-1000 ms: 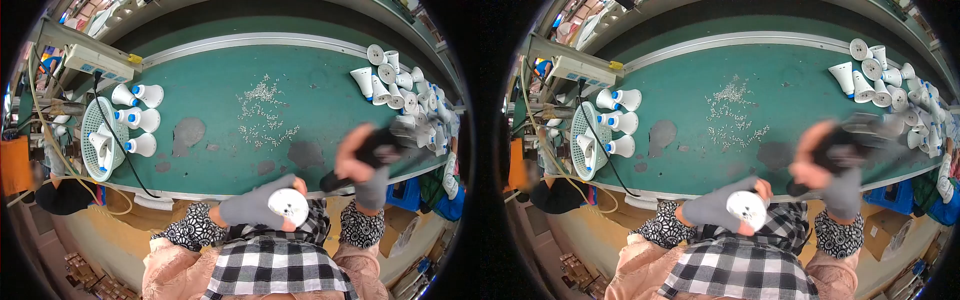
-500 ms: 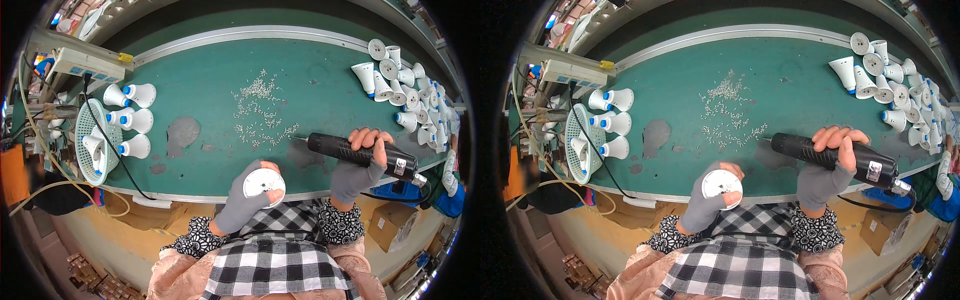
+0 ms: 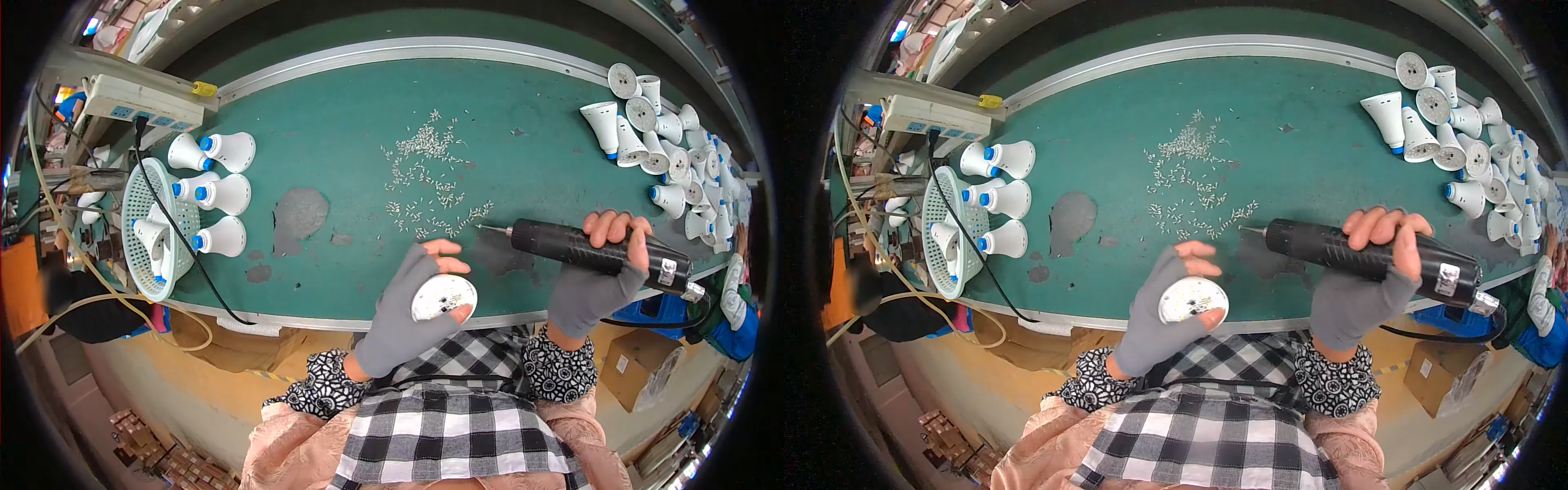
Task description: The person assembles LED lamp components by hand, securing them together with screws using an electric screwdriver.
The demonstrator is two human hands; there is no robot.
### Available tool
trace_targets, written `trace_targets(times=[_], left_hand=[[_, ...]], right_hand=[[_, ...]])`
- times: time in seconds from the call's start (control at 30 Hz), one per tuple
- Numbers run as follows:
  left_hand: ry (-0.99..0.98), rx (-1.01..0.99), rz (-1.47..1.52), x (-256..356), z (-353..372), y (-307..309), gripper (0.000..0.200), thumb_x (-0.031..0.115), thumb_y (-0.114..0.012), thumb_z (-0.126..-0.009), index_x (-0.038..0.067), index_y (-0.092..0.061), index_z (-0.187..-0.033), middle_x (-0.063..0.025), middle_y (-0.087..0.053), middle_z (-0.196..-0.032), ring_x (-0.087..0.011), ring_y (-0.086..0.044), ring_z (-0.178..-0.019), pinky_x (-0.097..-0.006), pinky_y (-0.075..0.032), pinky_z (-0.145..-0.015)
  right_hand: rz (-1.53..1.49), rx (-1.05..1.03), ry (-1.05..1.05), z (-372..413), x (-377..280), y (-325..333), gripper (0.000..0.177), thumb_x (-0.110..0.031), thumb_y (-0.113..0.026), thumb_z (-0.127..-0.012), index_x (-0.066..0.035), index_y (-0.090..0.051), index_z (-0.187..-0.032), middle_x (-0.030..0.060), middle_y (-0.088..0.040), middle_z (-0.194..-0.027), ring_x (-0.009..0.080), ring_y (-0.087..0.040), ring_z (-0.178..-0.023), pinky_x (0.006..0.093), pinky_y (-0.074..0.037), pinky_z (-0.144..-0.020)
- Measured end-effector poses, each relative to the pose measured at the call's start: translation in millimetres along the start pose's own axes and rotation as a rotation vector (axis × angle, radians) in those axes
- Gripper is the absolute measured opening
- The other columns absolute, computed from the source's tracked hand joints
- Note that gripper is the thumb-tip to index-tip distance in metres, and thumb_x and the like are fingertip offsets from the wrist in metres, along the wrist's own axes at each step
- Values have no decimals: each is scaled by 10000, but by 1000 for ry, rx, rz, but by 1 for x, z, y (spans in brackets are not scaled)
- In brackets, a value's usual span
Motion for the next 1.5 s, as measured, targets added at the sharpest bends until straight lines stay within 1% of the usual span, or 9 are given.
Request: trace_targets(times=[0.2, 0.5, 0.6, 0.7, 0.73, 0.83, 0.93, 1.13, 1.5], left_hand=[[-165, -21, -306, 25, -8, -12, 351, 62, -730, -678, 49, -658, -1021, -123, -523, -1307, -288, -542, -1012, -348, -503, -801], [-235, 33, -379, 31, -3, -15, 478, 56, -711, -686, 44, -615, -1154, -83, -571, -1241, -279, -543, -1002, -363, -501, -792], [-2, -68, 210, 4, -1, -12, 538, 80, -705, -701, 45, -586, -1225, -58, -524, -1265, -261, -528, -1043, -336, -518, -717], [490, -74, 1481, -23, 13, -31, 616, 126, -704, -699, 47, -542, -1288, -39, -447, -1302, -258, -488, -1097, -301, -514, -647], [452, -55, 1573, -30, 13, -36, 680, 171, -696, -691, 47, -497, -1330, -40, -391, -1326, -289, -451, -1129, -266, -491, -571], [418, -114, 1732, -28, 16, -43, 686, 179, -690, -699, 45, -489, -1341, -33, -394, -1338, -307, -434, -1138, -265, -476, -548], [408, -133, 1719, -25, 17, -45, 689, 186, -688, -700, 50, -493, -1346, -26, -384, -1363, -317, -427, -1144, -262, -466, -532], [453, -88, 1676, -24, 20, -46, 713, 200, -685, -692, 59, -486, -1363, -23, -378, -1401, -315, -429, -1139, -258, -451, -524], [429, -104, 1684, -23, 19, -47, 722, 193, -669, -703, 69, -474, -1387, -22, -364, -1393, -298, -414, -1129, -255, -449, -535]], right_hand=[[-141, -37, -65, 2, -17, -2, 139, -184, -522, -925, -67, -484, -989, 25, -461, -776, 138, -456, -682, 314, -369, -715], [-173, -37, -75, 9, -28, -3, 159, -196, -518, -931, -62, -490, -1011, 16, -427, -762, 128, -445, -672, 308, -379, -705], [-235, -60, -24, 12, -37, -4, 171, -201, -519, -930, -58, -499, -1022, 11, -417, -754, 126, -446, -672, 308, -378, -702], [-259, -75, 47, 21, -50, -8, 213, -220, -557, -906, -66, -496, -1040, 2, -423, -747, 127, -457, -650, 309, -385, -686], [-253, -100, 67, 25, -53, -11, 223, -223, -571, -897, -70, -492, -1039, 2, -428, -746, 127, -459, -641, 310, -388, -683], [-232, -146, 82, 32, -60, -15, 261, -220, -621, -867, -85, -463, -1025, 9, -440, -724, 144, -499, -613, 327, -410, -679], [-216, -173, 124, 38, -62, -19, 268, -212, -629, -865, -101, -432, -1009, 19, -455, -713, 163, -540, -615, 340, -421, -685], [-185, -215, 85, 40, -61, -33, 217, -188, -605, -862, -69, -479, -992, 5, -426, -716, 121, -473, -621, 307, -376, -688], [-168, -168, 102, 41, -60, -32, 225, -188, -614, -849, -85, -467, -984, 1, -435, -708, 112, -480, -608, 298, -377, -676]])
Point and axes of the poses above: each hand's wrist, its own z-axis away from the middle knuckle, its own y-axis out of the back of the hand, x = y × z, the point moved 8 cm from there along -z, towards the middle knuckle
